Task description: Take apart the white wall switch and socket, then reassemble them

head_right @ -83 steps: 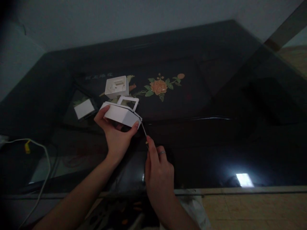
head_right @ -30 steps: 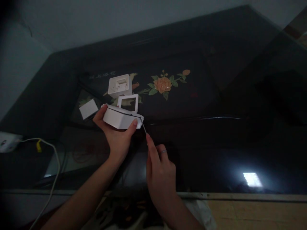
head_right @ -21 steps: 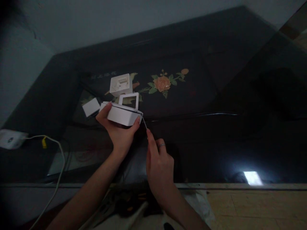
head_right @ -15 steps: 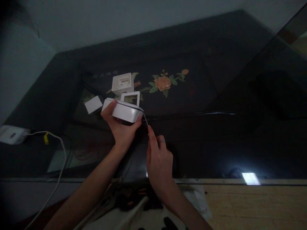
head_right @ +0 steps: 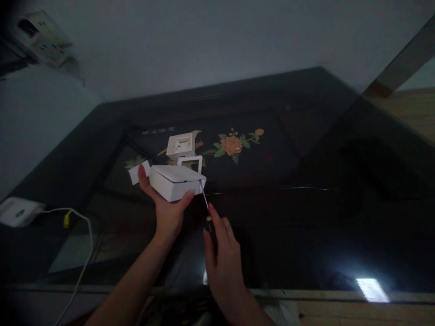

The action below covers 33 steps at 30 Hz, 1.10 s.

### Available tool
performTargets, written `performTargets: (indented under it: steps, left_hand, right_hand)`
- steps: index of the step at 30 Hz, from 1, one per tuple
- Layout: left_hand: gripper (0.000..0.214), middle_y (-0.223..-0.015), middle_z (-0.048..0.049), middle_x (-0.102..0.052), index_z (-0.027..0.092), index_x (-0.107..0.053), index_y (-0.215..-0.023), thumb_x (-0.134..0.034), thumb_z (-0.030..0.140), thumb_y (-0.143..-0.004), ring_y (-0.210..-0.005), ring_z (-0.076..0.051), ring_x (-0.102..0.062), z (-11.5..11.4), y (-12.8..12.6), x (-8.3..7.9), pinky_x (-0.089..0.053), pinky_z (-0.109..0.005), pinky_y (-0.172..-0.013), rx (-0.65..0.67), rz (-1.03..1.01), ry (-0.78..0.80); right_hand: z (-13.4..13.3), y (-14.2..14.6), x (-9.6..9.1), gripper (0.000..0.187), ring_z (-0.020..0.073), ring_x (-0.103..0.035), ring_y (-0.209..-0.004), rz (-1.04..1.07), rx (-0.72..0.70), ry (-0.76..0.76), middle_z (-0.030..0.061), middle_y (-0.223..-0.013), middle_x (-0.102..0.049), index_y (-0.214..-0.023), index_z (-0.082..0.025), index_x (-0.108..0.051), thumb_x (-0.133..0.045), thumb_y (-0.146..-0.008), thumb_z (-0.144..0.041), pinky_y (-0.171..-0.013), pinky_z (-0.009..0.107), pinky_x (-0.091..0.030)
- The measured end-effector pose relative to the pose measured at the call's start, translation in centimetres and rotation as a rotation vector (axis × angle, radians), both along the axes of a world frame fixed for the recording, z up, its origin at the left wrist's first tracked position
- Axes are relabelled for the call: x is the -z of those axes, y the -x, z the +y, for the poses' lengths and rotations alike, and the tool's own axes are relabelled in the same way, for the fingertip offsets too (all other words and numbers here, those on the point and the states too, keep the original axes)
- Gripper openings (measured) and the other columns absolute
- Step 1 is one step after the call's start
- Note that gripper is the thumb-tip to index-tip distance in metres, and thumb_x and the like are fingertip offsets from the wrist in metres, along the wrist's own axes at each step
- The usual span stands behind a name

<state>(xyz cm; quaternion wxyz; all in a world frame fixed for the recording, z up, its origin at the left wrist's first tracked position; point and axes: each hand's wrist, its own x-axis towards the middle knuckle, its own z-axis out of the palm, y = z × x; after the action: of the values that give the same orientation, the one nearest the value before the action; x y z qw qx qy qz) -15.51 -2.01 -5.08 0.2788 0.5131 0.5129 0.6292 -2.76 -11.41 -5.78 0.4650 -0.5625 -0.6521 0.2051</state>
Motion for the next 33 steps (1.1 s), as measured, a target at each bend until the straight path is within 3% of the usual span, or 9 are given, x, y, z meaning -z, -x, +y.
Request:
performTargets:
  steps: [2, 4, 7, 10, 12, 15, 19, 27, 33]
  left_hand:
    - [0.135, -0.157, -0.0164, -0.031, 0.04, 0.011, -0.151, -0.088, 0.055, -0.061, -0.141, -0.03, -0.043, -0.1, 0.0, -0.3, -0.037, -0.05, -0.115, 0.107, -0.156, 0.032]
    - [0.136, -0.16, -0.0135, -0.029, 0.046, 0.008, -0.15, -0.088, 0.063, -0.055, -0.144, -0.031, -0.04, -0.3, -0.1, -0.8, -0.04, -0.048, -0.113, 0.183, -0.314, 0.035]
    - [0.121, -0.161, -0.0057, -0.031, 0.048, -0.019, -0.148, -0.084, 0.073, -0.05, -0.147, -0.032, -0.034, -0.5, -0.3, -1.8, -0.041, -0.045, -0.113, 0.231, -0.536, 0.039]
    - [0.09, -0.15, -0.0034, -0.049, 0.037, -0.051, -0.134, -0.07, 0.083, -0.059, -0.144, -0.032, -0.039, -0.5, -0.4, -2.7, -0.041, -0.044, -0.114, 0.272, -0.688, 0.127]
    - [0.076, -0.14, -0.0047, -0.059, 0.031, -0.062, -0.123, -0.067, 0.081, -0.066, -0.141, -0.032, -0.044, -0.4, -0.2, -3.0, -0.04, -0.045, -0.115, 0.29, -0.726, 0.208]
    - [0.066, -0.136, -0.0073, -0.062, 0.028, -0.063, -0.121, -0.074, 0.069, -0.07, -0.138, -0.036, -0.047, -0.3, 0.2, -3.0, -0.041, -0.053, -0.114, 0.353, -0.806, 0.354]
    - [0.064, -0.142, -0.0103, -0.056, 0.026, -0.06, -0.125, -0.069, 0.065, -0.076, -0.141, -0.04, -0.041, -0.4, 0.6, -2.9, -0.044, -0.062, -0.108, 0.439, -0.909, 0.5]
    - [0.06, -0.148, -0.0041, -0.052, 0.029, -0.061, -0.122, -0.068, 0.067, -0.076, -0.144, -0.033, -0.039, -0.4, 0.9, -3.2, -0.035, -0.047, -0.119, 0.425, -0.921, 0.459]
    - [0.064, -0.148, -0.0051, -0.052, 0.032, -0.059, -0.126, -0.062, 0.074, -0.077, -0.141, -0.039, -0.043, -0.8, 1.0, -3.1, -0.046, -0.061, -0.106, 0.524, -0.96, 0.505]
  right_hand:
    - [0.0, -0.1, -0.2, 0.053, 0.0217, -0.067, -0.114, 0.004, -0.009, -0.001, 0.0107, -0.13, -0.067, -0.149, -0.027, -0.041, -0.047, -0.098, -0.016, -0.086, 0.038, -0.061]
    - [0.0, -0.3, -0.5, 0.052, 0.0203, -0.069, -0.108, -0.005, -0.02, -0.006, 0.0105, -0.125, -0.069, -0.148, -0.027, -0.042, -0.046, -0.098, -0.016, -0.082, 0.035, -0.061]
    - [0.1, -0.5, -0.8, 0.05, 0.018, -0.07, -0.1, -0.039, -0.033, -0.018, 0.0092, -0.119, -0.07, -0.147, -0.027, -0.043, -0.046, -0.098, -0.015, -0.077, 0.029, -0.061]
    - [0.1, -0.6, -0.7, 0.05, 0.0174, -0.07, -0.099, -0.05, -0.038, -0.018, 0.0081, -0.118, -0.07, -0.146, -0.027, -0.044, -0.047, -0.098, -0.015, -0.077, 0.028, -0.06]
    - [0.1, -0.6, -0.6, 0.049, 0.0167, -0.07, -0.099, -0.033, -0.062, 0.002, 0.0078, -0.117, -0.07, -0.146, -0.027, -0.043, -0.046, -0.098, -0.015, -0.076, 0.027, -0.06]
    - [0.1, -0.7, -0.4, 0.05, 0.016, -0.071, -0.094, -0.022, -0.086, 0.038, 0.0074, -0.114, -0.07, -0.147, -0.028, -0.043, -0.046, -0.099, -0.015, -0.07, 0.025, -0.059]
    - [0.2, -0.7, -0.4, 0.051, 0.0158, -0.071, -0.094, -0.006, -0.102, 0.066, 0.0061, -0.11, -0.071, -0.147, -0.028, -0.041, -0.045, -0.098, -0.013, -0.074, 0.026, -0.06]
    - [0.2, -1.0, -0.6, 0.049, 0.015, -0.072, -0.091, -0.007, -0.092, 0.105, 0.0049, -0.108, -0.072, -0.145, -0.03, -0.045, -0.046, -0.098, -0.015, -0.07, 0.024, -0.06]
    - [0.3, -1.1, -1.2, 0.048, 0.0126, -0.071, -0.093, -0.012, -0.092, 0.085, 0.0019, -0.103, -0.072, -0.144, -0.031, -0.045, -0.046, -0.098, -0.015, -0.074, 0.021, -0.059]
